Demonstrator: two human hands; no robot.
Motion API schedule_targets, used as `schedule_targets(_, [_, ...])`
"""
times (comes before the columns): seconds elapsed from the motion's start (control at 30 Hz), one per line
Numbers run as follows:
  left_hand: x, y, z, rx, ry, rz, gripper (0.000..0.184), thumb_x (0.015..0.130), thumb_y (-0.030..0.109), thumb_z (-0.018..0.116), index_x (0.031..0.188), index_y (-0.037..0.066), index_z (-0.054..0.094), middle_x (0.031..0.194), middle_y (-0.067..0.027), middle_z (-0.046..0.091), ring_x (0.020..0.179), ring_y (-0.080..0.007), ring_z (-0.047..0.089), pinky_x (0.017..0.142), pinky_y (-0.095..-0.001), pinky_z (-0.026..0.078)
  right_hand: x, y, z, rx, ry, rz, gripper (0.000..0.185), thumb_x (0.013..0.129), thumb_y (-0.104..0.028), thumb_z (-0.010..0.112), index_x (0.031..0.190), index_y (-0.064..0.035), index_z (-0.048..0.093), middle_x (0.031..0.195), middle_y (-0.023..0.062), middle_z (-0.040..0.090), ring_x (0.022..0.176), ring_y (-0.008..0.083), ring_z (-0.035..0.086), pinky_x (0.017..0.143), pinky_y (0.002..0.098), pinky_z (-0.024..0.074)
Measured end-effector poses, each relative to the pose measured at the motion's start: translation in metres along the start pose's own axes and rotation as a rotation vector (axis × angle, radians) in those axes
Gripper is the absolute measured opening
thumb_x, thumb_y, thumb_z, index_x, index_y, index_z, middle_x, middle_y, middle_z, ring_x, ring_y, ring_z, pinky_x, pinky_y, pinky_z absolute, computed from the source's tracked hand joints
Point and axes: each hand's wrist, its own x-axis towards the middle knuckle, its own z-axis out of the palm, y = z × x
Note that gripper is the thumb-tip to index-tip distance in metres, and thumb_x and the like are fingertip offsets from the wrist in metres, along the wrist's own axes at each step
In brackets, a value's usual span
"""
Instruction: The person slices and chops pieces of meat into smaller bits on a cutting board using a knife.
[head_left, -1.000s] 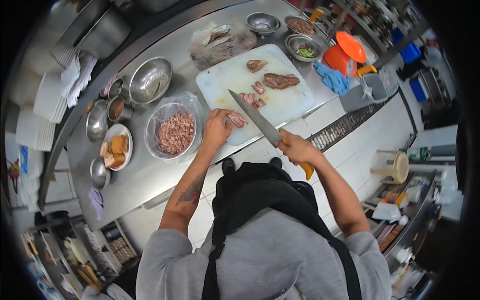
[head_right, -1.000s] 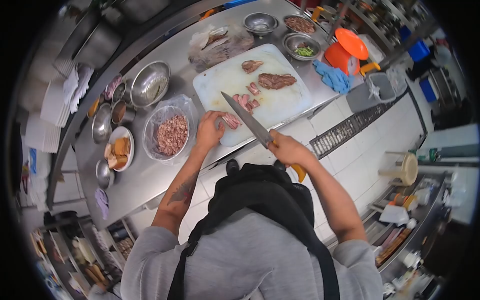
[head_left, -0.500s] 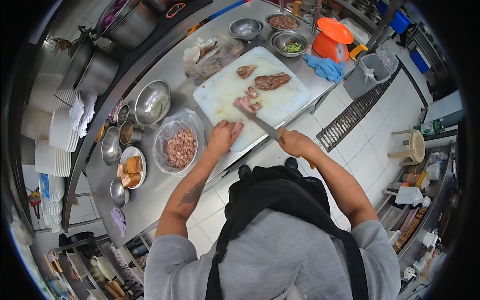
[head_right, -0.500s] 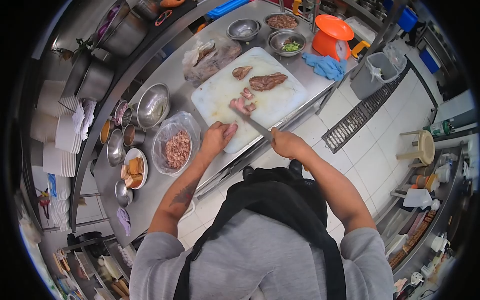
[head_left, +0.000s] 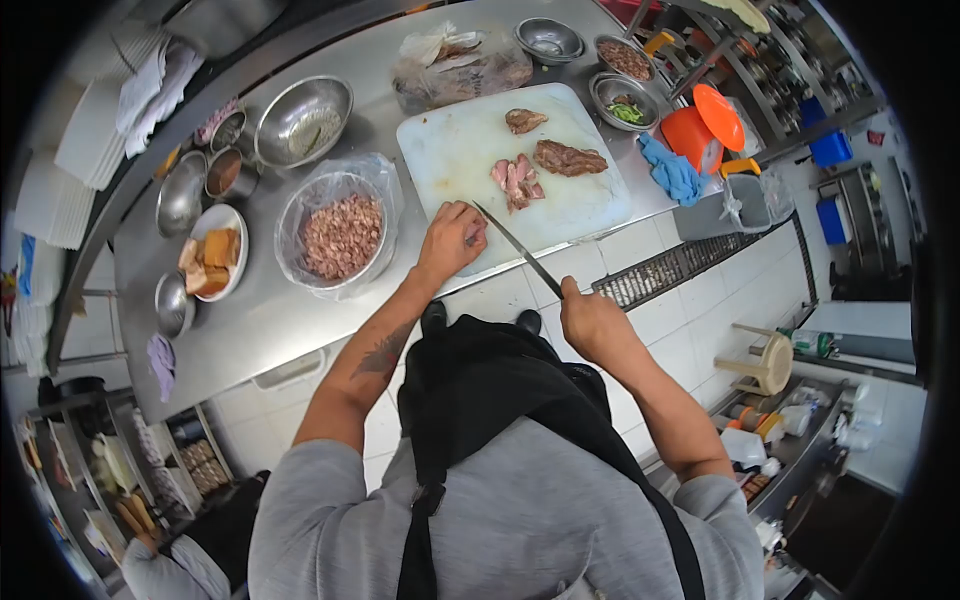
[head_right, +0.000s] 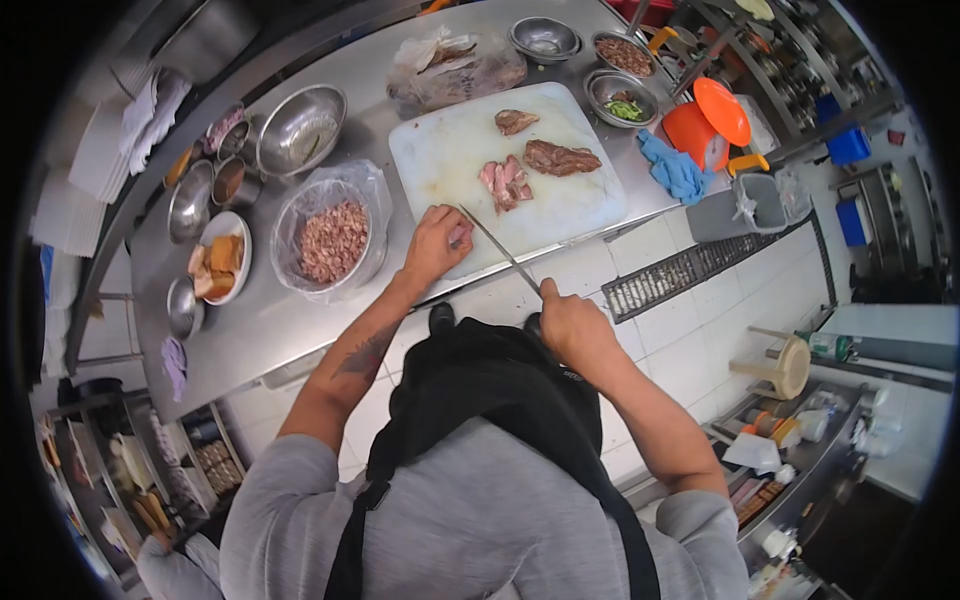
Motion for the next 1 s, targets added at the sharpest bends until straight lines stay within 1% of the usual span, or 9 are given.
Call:
schedule_targets(0.17, [-0.001,-0.004,0.004,-0.027,0.025,0.023,0.019,0.073,0.001,0.074,0.091,0.006,0.068,0.093,-0.0098,0.065,0.091,-0.0331,0.061,0.082,-0.0431,0.055,0.02,0.009,0.056,0.101,-0.043,0.061,0.023,0.096,-0.007,0.047,0.116,0.0043,0.049,0.086,0.0368,0.07,0.085,0.0549,0.071,0.078,0.063,0.0568])
schedule_targets(0.23, [-0.004,-0.005,0.006,-0.034,0.029,0.022,0.02,0.073,0.001,0.074,0.091,0.006,0.068,0.093,-0.0096,0.065,0.091,-0.0329,0.062,0.082,-0.043,0.055,0.032,0.011,0.078,0.11,0.037,0.057,0.023,0.098,-0.008,0.049,0.116,0.0045,0.05,0.084,0.036,0.07,0.083,0.0546,0.071,0.076,0.0622,0.0572])
schedule_targets(0.37, [-0.004,0.001,-0.001,-0.091,0.113,0.007,0.02,0.073,0.001,0.074,0.092,0.006,0.069,0.094,-0.009,0.065,0.092,-0.0323,0.062,0.082,-0.0425,0.056,0.033,0.007,0.056,0.112,0.023,0.066,0.023,0.097,-0.01,0.05,0.116,0.0048,0.052,0.082,0.0352,0.07,0.081,0.0542,0.071,0.075,0.0619,0.0573])
schedule_targets(0.53, [-0.006,-0.009,0.002,-0.064,0.06,0.062,0.022,0.073,0.001,0.074,0.094,0.006,0.07,0.094,-0.0087,0.065,0.093,-0.0317,0.063,0.082,-0.0413,0.056,0.005,-0.002,0.027,0.055,0.003,0.039,0.021,0.097,-0.01,0.051,0.113,0.0036,0.05,0.079,0.0347,0.069,0.077,0.0543,0.07,0.069,0.0626,0.0568])
schedule_targets(0.57, [-0.006,-0.01,0.002,-0.051,0.026,0.053,0.023,0.073,0.001,0.074,0.095,0.006,0.071,0.095,-0.0087,0.065,0.092,-0.0315,0.063,0.082,-0.0408,0.056,0.002,-0.003,0.026,0.06,-0.003,0.035,0.02,0.097,-0.009,0.051,0.112,0.0032,0.05,0.078,0.0343,0.069,0.076,0.0544,0.07,0.067,0.0627,0.0568])
schedule_targets(0.67, [-0.006,-0.009,0.002,-0.084,0.047,0.057,0.023,0.073,0.0,0.073,0.095,0.007,0.071,0.093,-0.0082,0.064,0.092,-0.0313,0.063,0.082,-0.0406,0.056,0.023,0.012,0.075,0.079,0.047,0.009,0.02,0.096,-0.007,0.051,0.113,0.0033,0.05,0.077,0.033,0.069,0.074,0.0533,0.071,0.067,0.0617,0.0579])
schedule_targets(0.8, [-0.01,-0.004,0.0,-0.092,0.04,0.053,0.023,0.072,0.0,0.073,0.095,0.006,0.07,0.096,-0.0096,0.063,0.093,-0.0317,0.063,0.082,-0.0411,0.056,0.031,0.006,0.079,0.047,0.065,0.03,0.023,0.096,-0.007,0.052,0.116,0.0047,0.052,0.078,0.0322,0.07,0.075,0.0514,0.072,0.067,0.0602,0.0588])
schedule_targets(0.9, [-0.01,-0.005,0.004,-0.157,0.09,-0.036,0.023,0.072,0.001,0.073,0.094,0.006,0.069,0.1,-0.0116,0.062,0.095,-0.0328,0.063,0.084,-0.0415,0.055,0.032,0.01,0.069,0.034,0.071,0.025,0.024,0.096,-0.008,0.052,0.116,0.0051,0.052,0.078,0.032,0.07,0.075,0.0508,0.072,0.067,0.0596,0.0592])
schedule_targets(1.0, [-0.014,-0.008,-0.001,-0.08,0.106,0.06,0.025,0.072,0.001,0.074,0.097,0.005,0.07,0.102,-0.0123,0.062,0.097,-0.0331,0.064,0.086,-0.0417,0.055,0.03,0.006,0.068,0.037,0.068,0.005,0.023,0.097,-0.01,0.053,0.115,0.0049,0.053,0.078,0.0318,0.07,0.075,0.0504,0.072,0.067,0.0594,0.0594])
